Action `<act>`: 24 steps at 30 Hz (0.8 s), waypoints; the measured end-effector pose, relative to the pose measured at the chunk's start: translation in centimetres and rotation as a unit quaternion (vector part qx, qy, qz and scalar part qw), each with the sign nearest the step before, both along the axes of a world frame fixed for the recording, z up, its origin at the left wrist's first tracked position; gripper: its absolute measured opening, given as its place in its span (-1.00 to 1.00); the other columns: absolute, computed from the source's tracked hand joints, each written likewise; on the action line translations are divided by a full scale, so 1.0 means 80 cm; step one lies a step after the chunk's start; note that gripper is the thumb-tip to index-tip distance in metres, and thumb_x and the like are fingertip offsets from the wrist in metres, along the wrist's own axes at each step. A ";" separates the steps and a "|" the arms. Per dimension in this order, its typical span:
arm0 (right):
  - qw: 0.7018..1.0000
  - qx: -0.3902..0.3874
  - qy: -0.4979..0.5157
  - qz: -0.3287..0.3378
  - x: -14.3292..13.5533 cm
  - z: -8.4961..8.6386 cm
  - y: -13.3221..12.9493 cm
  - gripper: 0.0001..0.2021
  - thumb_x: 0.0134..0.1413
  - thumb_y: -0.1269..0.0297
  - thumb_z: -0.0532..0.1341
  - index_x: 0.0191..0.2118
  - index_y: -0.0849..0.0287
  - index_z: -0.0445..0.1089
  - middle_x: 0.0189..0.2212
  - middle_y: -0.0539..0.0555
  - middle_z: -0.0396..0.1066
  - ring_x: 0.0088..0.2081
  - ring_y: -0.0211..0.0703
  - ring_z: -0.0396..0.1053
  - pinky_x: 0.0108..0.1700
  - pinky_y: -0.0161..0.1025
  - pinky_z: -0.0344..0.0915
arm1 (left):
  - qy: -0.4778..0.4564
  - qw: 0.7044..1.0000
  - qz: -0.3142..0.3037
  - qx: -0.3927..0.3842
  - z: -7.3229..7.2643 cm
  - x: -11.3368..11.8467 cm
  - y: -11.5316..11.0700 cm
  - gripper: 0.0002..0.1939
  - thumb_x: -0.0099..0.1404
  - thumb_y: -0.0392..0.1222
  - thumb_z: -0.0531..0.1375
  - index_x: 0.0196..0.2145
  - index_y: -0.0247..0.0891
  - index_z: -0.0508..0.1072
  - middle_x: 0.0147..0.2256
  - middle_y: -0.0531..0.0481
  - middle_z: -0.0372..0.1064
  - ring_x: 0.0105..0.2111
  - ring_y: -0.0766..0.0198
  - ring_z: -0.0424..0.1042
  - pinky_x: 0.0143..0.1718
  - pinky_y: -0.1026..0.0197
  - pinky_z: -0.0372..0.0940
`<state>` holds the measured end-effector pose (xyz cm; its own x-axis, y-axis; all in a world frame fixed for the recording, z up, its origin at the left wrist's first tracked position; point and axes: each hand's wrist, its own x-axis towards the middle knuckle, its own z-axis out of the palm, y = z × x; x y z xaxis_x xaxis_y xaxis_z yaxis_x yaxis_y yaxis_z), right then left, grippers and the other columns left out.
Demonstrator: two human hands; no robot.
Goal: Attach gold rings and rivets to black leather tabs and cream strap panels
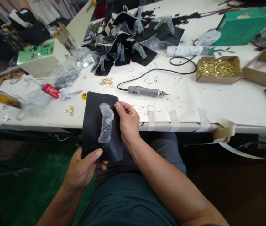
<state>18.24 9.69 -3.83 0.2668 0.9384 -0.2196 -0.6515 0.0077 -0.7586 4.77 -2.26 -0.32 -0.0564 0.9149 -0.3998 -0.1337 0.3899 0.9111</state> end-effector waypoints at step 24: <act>0.890 0.211 -0.394 0.088 0.042 0.024 -0.102 -0.91 0.21 0.44 0.39 -0.22 0.10 0.58 -0.32 -0.03 0.59 -0.28 -0.23 0.54 -0.21 -0.30 0.42 | 0.193 0.970 0.097 0.112 -0.004 -0.001 0.001 -0.73 0.28 -0.01 0.41 -0.26 -0.30 0.68 -0.45 0.02 0.61 -0.54 0.24 0.58 -0.52 0.26 0.53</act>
<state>21.59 1.56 -1.93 0.0224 0.9353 0.3532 0.0629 0.3513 -0.9342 4.69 -2.21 -0.60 -0.3418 0.9336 -0.1073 0.1823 0.1779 0.9670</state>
